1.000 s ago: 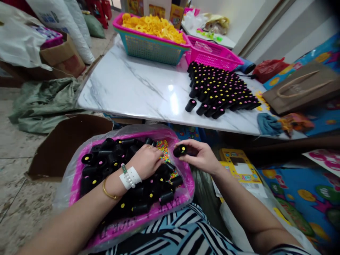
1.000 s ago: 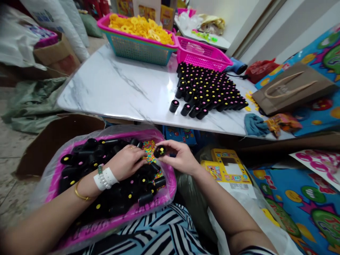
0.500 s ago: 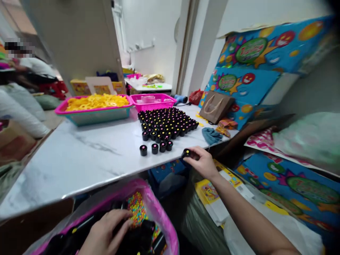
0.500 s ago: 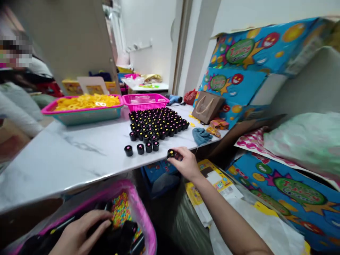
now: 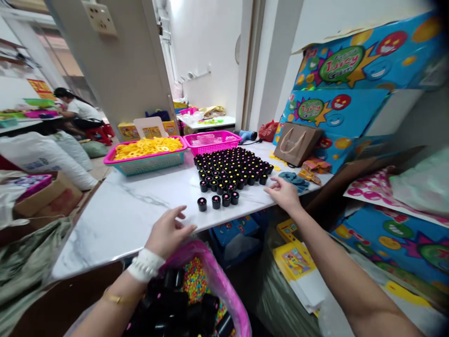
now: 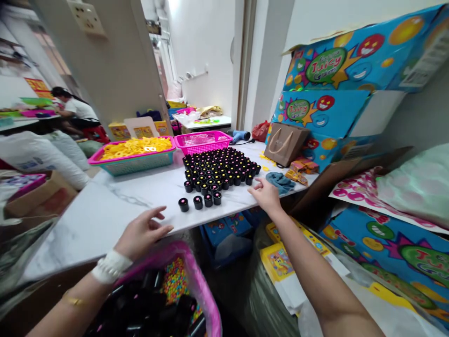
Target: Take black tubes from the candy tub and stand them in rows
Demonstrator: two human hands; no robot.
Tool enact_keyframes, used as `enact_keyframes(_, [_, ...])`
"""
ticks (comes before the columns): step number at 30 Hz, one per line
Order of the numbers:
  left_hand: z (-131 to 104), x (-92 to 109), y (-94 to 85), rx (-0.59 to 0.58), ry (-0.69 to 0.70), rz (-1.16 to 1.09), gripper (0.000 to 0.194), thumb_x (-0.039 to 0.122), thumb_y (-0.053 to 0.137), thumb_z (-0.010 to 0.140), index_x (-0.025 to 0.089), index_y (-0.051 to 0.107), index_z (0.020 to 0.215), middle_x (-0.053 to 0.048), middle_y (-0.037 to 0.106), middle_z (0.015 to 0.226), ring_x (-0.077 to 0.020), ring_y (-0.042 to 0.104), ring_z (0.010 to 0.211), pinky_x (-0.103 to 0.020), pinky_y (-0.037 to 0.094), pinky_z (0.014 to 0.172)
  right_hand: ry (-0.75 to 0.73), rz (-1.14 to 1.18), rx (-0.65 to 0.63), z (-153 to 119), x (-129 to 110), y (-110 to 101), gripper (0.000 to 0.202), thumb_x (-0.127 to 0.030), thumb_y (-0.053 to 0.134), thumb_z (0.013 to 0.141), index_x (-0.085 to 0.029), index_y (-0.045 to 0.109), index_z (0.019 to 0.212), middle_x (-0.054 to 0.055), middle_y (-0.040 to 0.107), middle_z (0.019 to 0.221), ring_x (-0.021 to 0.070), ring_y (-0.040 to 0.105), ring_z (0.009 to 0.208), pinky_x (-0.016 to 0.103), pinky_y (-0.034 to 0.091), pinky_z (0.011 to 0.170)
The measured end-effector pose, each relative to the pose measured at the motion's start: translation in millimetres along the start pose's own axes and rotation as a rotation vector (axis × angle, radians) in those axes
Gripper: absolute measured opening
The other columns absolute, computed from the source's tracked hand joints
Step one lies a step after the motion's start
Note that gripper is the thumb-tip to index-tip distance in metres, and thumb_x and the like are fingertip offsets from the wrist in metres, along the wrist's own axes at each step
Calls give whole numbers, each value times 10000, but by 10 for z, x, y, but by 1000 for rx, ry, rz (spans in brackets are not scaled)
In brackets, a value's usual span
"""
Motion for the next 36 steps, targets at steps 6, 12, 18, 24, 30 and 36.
enact_keyframes(6, [569,117,408,-202,40,29,751,511,753,593,183,604,1252,-61,673,982,-184,654,716,-299,528,673,-182,270,-246,-576,-615,396,518,-346,768,665,-196,643,1145,54,656,1034,124,635,663,294,541,701])
enact_keyframes(12, [715,458,716,-235,74,62,586,437,761,634,174,669,1149,-56,714,906,-211,661,784,-296,517,698,-227,164,-212,-635,-926,456,645,-274,812,621,-197,593,1223,58,626,1062,120,611,650,318,547,736])
enact_keyframes(18, [764,741,867,-166,177,159,451,406,765,656,183,717,1045,-69,713,898,-228,655,824,-321,511,749,-227,112,-166,-656,-913,405,644,-293,794,666,-208,562,1261,67,625,1054,137,611,659,337,544,764])
enact_keyframes(24, [793,908,1028,-179,254,173,374,387,743,695,185,729,1009,-76,694,892,-225,644,837,-317,495,772,-163,157,-191,-574,-859,436,530,-277,754,708,-222,571,1202,56,625,1124,89,599,572,301,542,728])
enact_keyframes(30, [784,1082,1171,-178,258,192,330,396,744,708,167,722,945,-76,662,858,-220,632,833,-299,481,760,-132,169,-135,-604,-770,298,545,-245,721,720,-218,544,1235,84,625,1165,116,642,623,323,549,762])
enact_keyframes(36, [813,1201,1319,-174,223,129,412,365,792,658,136,681,982,-107,674,954,-247,629,932,-312,473,815,-52,231,-149,-581,-534,257,540,-275,723,716,-225,557,1228,73,651,1138,137,675,671,305,559,718])
Point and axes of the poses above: each hand's wrist, its own z-axis towards the middle knuckle, its own y-axis out of the palm, x = y × z, the point moved 10 cm from there along z, towards the middle knuckle
